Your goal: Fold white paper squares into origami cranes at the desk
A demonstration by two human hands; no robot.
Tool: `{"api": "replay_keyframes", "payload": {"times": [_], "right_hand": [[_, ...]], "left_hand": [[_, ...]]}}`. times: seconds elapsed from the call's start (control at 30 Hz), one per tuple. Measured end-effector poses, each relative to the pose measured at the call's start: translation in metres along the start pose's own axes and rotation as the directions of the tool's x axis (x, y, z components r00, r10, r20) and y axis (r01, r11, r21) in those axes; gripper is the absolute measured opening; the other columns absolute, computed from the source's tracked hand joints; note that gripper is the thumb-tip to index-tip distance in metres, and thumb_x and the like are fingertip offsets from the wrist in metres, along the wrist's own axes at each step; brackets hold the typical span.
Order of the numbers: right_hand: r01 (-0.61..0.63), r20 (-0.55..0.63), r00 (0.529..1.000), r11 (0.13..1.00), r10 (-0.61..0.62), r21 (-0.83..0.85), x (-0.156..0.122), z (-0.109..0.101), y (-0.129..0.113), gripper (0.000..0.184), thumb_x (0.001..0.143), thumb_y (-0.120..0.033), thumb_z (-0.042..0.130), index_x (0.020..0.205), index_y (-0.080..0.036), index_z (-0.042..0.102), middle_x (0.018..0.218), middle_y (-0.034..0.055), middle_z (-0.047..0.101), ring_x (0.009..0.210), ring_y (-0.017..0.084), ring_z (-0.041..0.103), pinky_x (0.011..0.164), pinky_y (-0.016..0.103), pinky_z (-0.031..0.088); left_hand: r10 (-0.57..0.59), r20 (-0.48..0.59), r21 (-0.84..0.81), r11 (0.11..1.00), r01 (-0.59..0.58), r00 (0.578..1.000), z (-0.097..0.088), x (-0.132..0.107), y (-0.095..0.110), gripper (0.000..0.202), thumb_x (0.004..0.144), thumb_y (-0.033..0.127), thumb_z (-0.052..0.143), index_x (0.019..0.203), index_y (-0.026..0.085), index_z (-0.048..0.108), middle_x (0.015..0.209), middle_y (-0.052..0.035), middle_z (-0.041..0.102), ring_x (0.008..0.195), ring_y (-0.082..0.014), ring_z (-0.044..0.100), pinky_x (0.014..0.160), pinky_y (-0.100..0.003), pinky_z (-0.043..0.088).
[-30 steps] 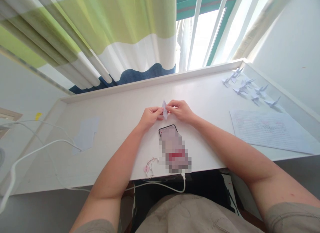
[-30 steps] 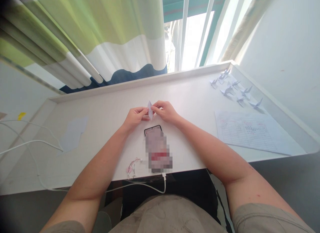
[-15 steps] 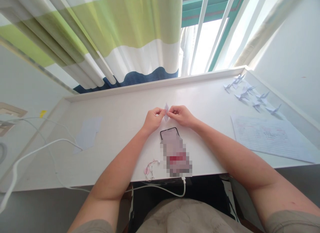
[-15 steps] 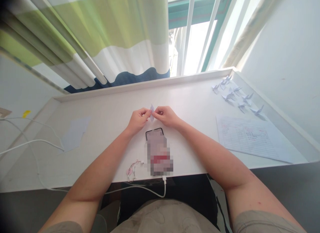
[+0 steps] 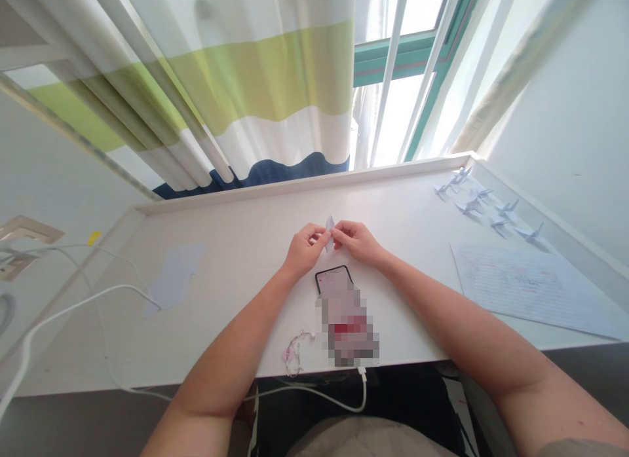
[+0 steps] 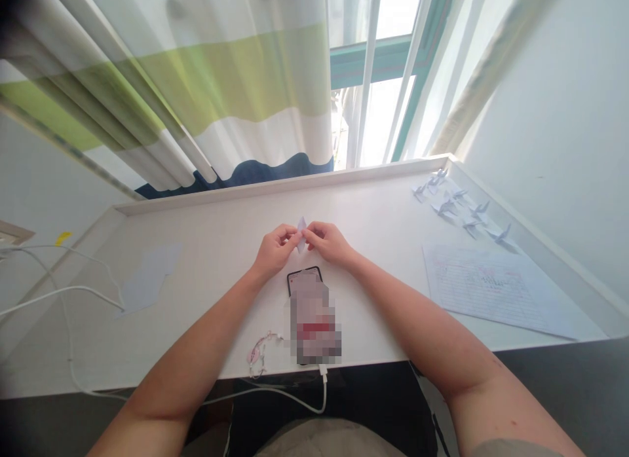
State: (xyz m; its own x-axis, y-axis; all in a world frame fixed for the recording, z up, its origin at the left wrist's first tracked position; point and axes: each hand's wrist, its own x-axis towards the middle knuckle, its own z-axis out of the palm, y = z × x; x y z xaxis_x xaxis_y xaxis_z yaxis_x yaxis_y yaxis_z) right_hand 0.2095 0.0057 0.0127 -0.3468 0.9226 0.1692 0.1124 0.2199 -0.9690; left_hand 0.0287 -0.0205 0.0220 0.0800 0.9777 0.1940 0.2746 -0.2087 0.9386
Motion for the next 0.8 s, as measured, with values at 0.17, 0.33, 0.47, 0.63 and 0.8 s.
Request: {"api": "replay_keyframes", "payload": {"times": [0.17, 0.33, 0.47, 0.63, 0.8], "right_hand": [[-0.018, 0.012, 1.0, 0.997, 0.017, 0.071, 0.0, 0.0, -0.002, 0.048, 0.083, -0.067, 0.073, 0.079, -0.02, 0.065, 0.07, 0.0011, 0.068, 0.064, 0.016, 0.065, 0.067, 0.03, 0.05], [0.003, -0.004, 1.0, 0.995, -0.003, 0.096, 0.001, 0.0, -0.003, 0.045, 0.083, -0.065, 0.074, 0.081, -0.021, 0.065, 0.074, 0.0015, 0.071, 0.065, 0.015, 0.065, 0.066, 0.03, 0.052], [0.046, -0.03, 0.999, 0.997, -0.044, 0.066, 0.0, 0.001, -0.003, 0.046, 0.086, -0.065, 0.072, 0.076, -0.02, 0.066, 0.067, 0.0019, 0.071, 0.063, 0.016, 0.066, 0.065, 0.03, 0.052], [0.019, -0.143, 0.99, 0.997, -0.007, 0.081, 0.0, 0.004, 0.0, 0.053, 0.083, -0.071, 0.074, 0.073, -0.02, 0.067, 0.064, 0.0027, 0.07, 0.058, 0.016, 0.066, 0.059, 0.028, 0.05], [-0.027, -0.175, 0.983, 0.989, 0.053, 0.144, 0.001, 0.003, 0.0, 0.056, 0.078, -0.074, 0.077, 0.071, -0.019, 0.069, 0.067, 0.0053, 0.073, 0.055, 0.016, 0.066, 0.056, 0.028, 0.052]], "left_hand": [[-0.084, 0.03, -0.037, 0.996, 0.085, 0.996, -0.001, 0.0, -0.003, 0.036, 0.08, 0.052, 0.082, 0.09, 0.018, 0.075, 0.074, -0.0017, 0.071, 0.061, -0.0132, 0.058, 0.062, -0.027, 0.044], [-0.115, 0.086, -0.123, 0.985, 0.125, 0.99, -0.003, 0.002, -0.004, 0.037, 0.077, 0.052, 0.084, 0.077, 0.017, 0.073, 0.071, -0.0023, 0.071, 0.067, -0.0138, 0.061, 0.067, -0.028, 0.046], [-0.169, 0.145, -0.19, 0.962, 0.195, 0.975, -0.003, 0.002, -0.003, 0.042, 0.077, 0.055, 0.085, 0.077, 0.016, 0.072, 0.074, -0.0039, 0.072, 0.067, -0.0138, 0.062, 0.069, -0.029, 0.046], [-0.108, -0.085, -0.072, 0.992, 0.102, 0.991, 0.006, 0.002, -0.009, 0.042, 0.082, 0.054, 0.083, 0.1, 0.02, 0.064, 0.087, -0.0046, 0.074, 0.08, -0.0187, 0.07, 0.069, -0.029, 0.05], [0.202, -0.189, 0.177, 0.97, -0.169, 0.961, 0.011, 0.0, -0.011, 0.033, 0.081, 0.039, 0.086, 0.094, 0.023, 0.06, 0.111, -0.0057, 0.074, 0.104, -0.0208, 0.071, 0.085, -0.034, 0.054]]}}
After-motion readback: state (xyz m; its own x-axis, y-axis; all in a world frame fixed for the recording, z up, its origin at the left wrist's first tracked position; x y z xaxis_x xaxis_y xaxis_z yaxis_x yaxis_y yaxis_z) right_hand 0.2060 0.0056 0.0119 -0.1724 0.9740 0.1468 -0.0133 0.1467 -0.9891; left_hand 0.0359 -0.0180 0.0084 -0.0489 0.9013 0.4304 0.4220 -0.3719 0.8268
